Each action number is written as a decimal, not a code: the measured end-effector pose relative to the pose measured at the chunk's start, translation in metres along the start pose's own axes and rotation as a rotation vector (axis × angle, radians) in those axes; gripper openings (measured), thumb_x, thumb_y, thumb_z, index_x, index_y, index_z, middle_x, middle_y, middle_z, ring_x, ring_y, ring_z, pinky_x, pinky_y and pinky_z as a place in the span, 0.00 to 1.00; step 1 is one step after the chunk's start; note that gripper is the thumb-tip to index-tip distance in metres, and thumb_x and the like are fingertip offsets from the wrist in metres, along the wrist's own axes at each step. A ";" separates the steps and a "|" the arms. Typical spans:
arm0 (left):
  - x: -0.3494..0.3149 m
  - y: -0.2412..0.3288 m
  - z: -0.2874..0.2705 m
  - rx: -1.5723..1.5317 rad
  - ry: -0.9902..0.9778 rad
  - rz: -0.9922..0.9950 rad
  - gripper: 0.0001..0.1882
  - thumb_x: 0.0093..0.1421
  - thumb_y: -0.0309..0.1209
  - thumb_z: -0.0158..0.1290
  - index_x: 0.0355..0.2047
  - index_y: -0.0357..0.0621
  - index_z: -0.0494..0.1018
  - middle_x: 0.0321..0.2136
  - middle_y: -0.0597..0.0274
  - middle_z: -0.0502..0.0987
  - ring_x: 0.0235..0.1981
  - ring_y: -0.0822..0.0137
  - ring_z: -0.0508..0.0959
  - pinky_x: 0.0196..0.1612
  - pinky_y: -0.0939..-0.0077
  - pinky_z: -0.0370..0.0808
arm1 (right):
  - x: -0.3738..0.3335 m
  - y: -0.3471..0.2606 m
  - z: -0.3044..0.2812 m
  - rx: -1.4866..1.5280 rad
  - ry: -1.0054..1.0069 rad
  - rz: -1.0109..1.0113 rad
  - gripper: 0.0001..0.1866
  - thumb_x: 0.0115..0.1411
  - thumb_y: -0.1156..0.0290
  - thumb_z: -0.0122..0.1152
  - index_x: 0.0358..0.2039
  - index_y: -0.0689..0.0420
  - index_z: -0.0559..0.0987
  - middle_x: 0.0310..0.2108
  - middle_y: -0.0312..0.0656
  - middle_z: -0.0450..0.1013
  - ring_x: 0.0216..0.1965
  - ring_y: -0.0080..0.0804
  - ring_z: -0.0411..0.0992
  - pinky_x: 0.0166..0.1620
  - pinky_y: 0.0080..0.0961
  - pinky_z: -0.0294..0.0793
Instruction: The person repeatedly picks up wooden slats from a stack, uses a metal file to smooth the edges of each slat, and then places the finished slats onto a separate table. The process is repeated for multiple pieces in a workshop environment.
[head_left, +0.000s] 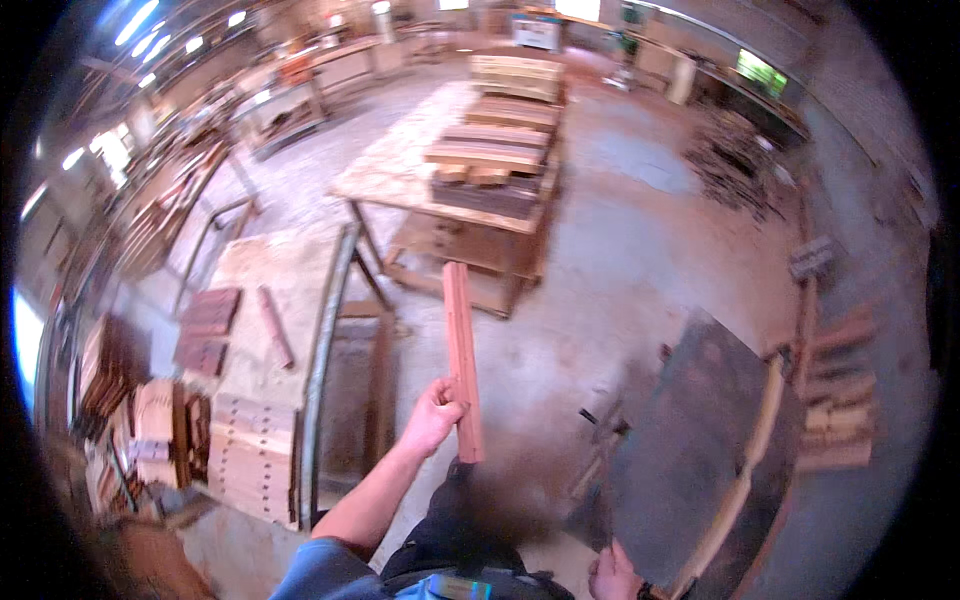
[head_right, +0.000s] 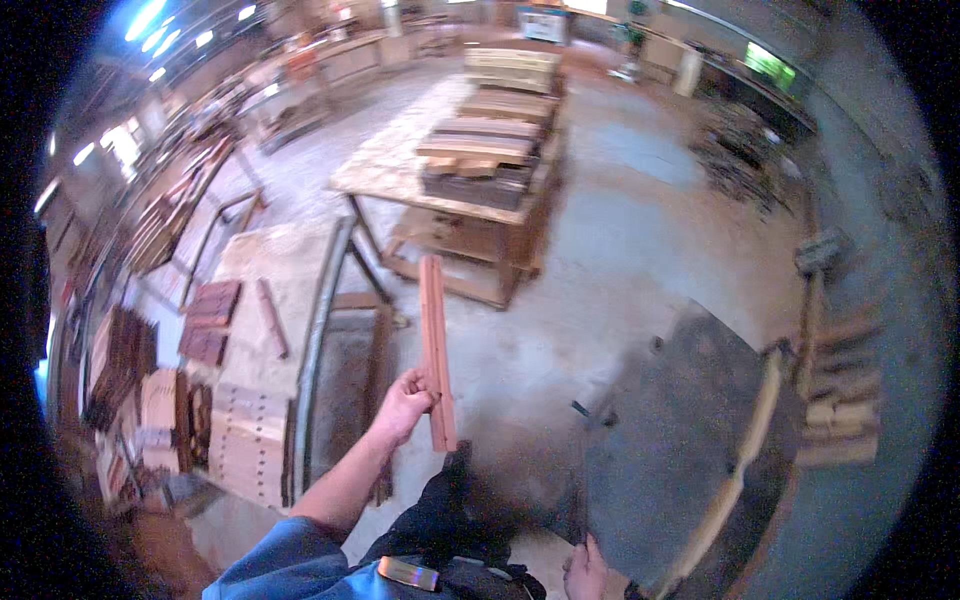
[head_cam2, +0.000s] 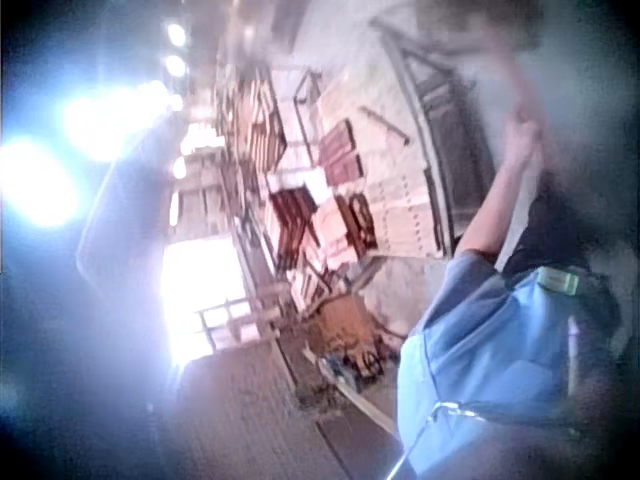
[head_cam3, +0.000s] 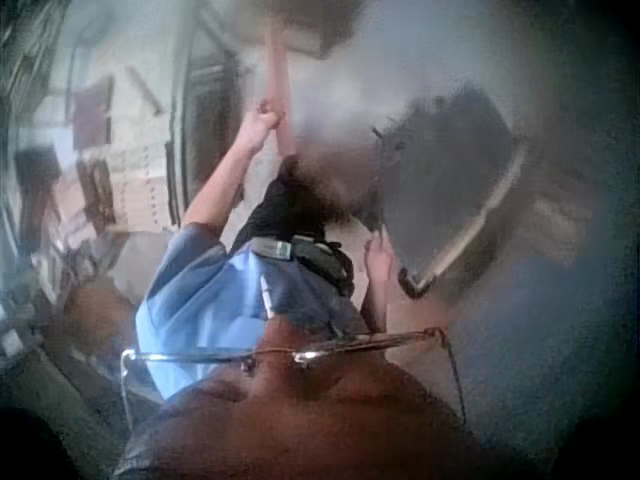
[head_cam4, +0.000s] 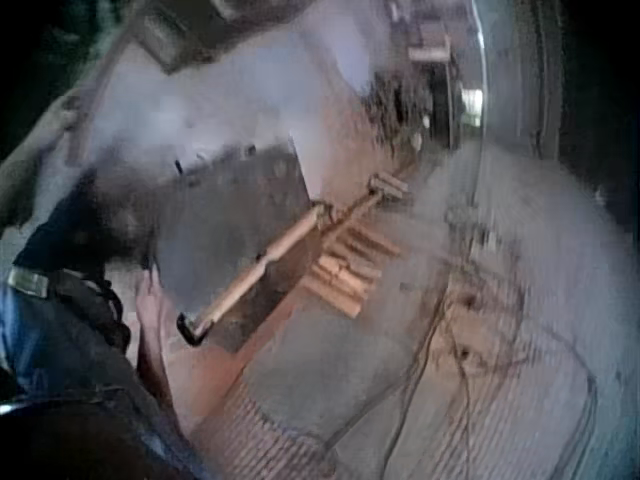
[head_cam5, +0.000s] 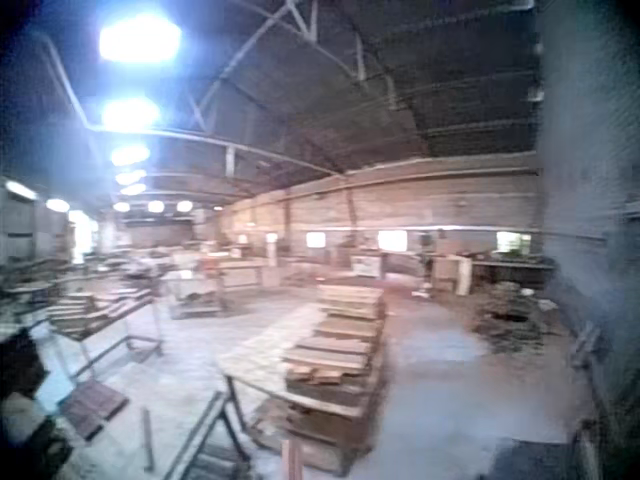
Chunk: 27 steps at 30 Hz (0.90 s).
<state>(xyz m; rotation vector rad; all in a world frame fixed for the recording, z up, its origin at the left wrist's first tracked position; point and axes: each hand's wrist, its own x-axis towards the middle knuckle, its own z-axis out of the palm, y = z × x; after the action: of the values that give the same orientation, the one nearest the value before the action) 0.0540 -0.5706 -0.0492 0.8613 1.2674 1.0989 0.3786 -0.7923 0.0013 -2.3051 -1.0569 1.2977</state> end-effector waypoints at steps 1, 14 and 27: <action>-0.001 -0.004 -0.018 -0.047 0.077 -0.008 0.23 0.55 0.19 0.48 0.52 0.35 0.63 0.36 0.62 0.76 0.36 0.71 0.76 0.39 0.79 0.71 | 0.005 -0.005 0.009 -0.080 0.012 -0.106 0.23 0.64 0.57 0.44 0.54 0.57 0.72 0.47 0.58 0.71 0.47 0.51 0.70 0.48 0.41 0.70; 0.033 -0.005 -0.284 -0.316 0.934 0.139 0.20 0.54 0.22 0.43 0.49 0.34 0.67 0.37 0.58 0.73 0.38 0.69 0.73 0.42 0.76 0.70 | 0.072 -0.228 0.128 -0.306 -0.238 -0.197 0.25 0.66 0.58 0.43 0.56 0.63 0.69 0.49 0.60 0.70 0.51 0.53 0.68 0.54 0.38 0.65; 0.021 -0.027 -0.467 0.012 1.617 0.157 0.24 0.58 0.29 0.45 0.54 0.29 0.63 0.44 0.44 0.74 0.46 0.57 0.75 0.51 0.67 0.69 | 0.219 -0.330 0.188 -0.638 -0.424 -0.510 0.22 0.65 0.55 0.44 0.45 0.62 0.74 0.36 0.61 0.72 0.40 0.57 0.70 0.42 0.42 0.69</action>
<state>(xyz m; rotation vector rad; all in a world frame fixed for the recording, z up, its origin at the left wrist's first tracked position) -0.4039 -0.5948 -0.1439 -0.1447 2.4727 2.0093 0.1430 -0.4259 -0.0506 -1.9195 -2.3008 1.3865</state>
